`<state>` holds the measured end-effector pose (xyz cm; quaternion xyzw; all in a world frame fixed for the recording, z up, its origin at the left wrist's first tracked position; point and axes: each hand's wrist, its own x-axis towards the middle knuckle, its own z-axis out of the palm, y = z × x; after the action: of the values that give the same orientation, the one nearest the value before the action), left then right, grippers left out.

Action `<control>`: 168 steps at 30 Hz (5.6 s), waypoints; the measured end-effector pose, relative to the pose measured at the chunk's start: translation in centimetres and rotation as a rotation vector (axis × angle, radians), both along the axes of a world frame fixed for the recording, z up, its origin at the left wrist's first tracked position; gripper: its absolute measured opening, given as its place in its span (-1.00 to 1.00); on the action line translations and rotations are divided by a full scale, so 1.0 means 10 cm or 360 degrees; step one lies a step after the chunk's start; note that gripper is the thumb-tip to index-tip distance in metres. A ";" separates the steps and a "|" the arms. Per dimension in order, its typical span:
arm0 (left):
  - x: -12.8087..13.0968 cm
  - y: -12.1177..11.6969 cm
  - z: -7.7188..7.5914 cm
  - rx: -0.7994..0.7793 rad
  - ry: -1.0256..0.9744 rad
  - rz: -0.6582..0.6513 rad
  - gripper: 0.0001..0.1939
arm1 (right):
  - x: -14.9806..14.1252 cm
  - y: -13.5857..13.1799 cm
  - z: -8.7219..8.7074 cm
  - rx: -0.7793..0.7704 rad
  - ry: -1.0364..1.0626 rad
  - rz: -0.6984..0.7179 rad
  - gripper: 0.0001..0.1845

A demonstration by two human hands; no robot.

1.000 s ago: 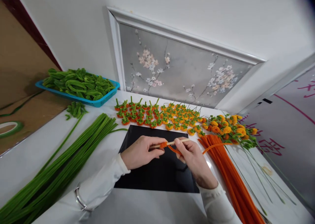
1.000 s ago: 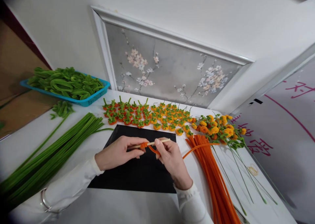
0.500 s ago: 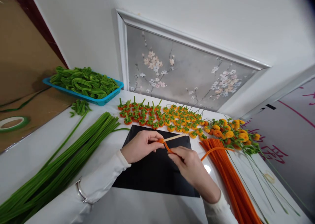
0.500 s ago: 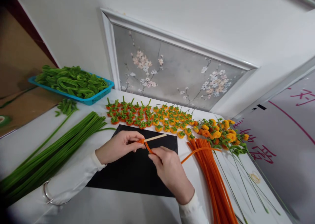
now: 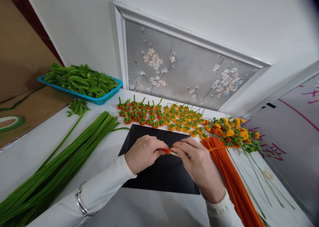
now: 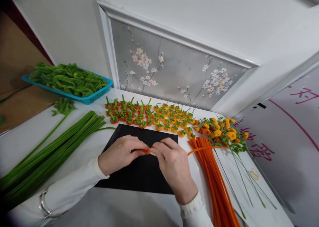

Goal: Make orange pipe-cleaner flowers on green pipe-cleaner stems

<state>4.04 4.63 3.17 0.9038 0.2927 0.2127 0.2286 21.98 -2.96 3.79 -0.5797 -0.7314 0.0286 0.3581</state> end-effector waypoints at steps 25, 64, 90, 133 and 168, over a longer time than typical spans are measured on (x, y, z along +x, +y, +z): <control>0.02 0.00 0.06 -0.0353 -0.0556 0.0266 -0.79 | 0.07 -0.05 0.00 -0.0927 -0.0052 0.0326 -0.75; 0.00 0.00 0.05 -0.0616 -0.0266 -0.0241 -0.86 | 0.25 0.25 -0.15 -0.0871 0.0410 0.0484 -0.64; -0.03 0.09 -0.05 -0.0113 -0.0078 -0.0192 -0.77 | 0.07 0.06 0.14 -0.0260 -0.0149 0.0055 -0.76; -0.01 0.05 -0.06 -0.0149 -0.0142 0.0119 -0.75 | -0.11 -0.08 0.18 -0.0405 -0.0726 0.0124 -0.84; 0.02 0.04 -0.02 -0.0262 -0.0497 0.0282 -0.77 | 0.19 0.23 0.06 -0.0958 0.0102 0.0510 -0.68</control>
<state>4.20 5.02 2.93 0.8089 0.3483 0.3449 0.3248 23.89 -0.66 4.42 -0.5360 -0.7603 0.3171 0.1846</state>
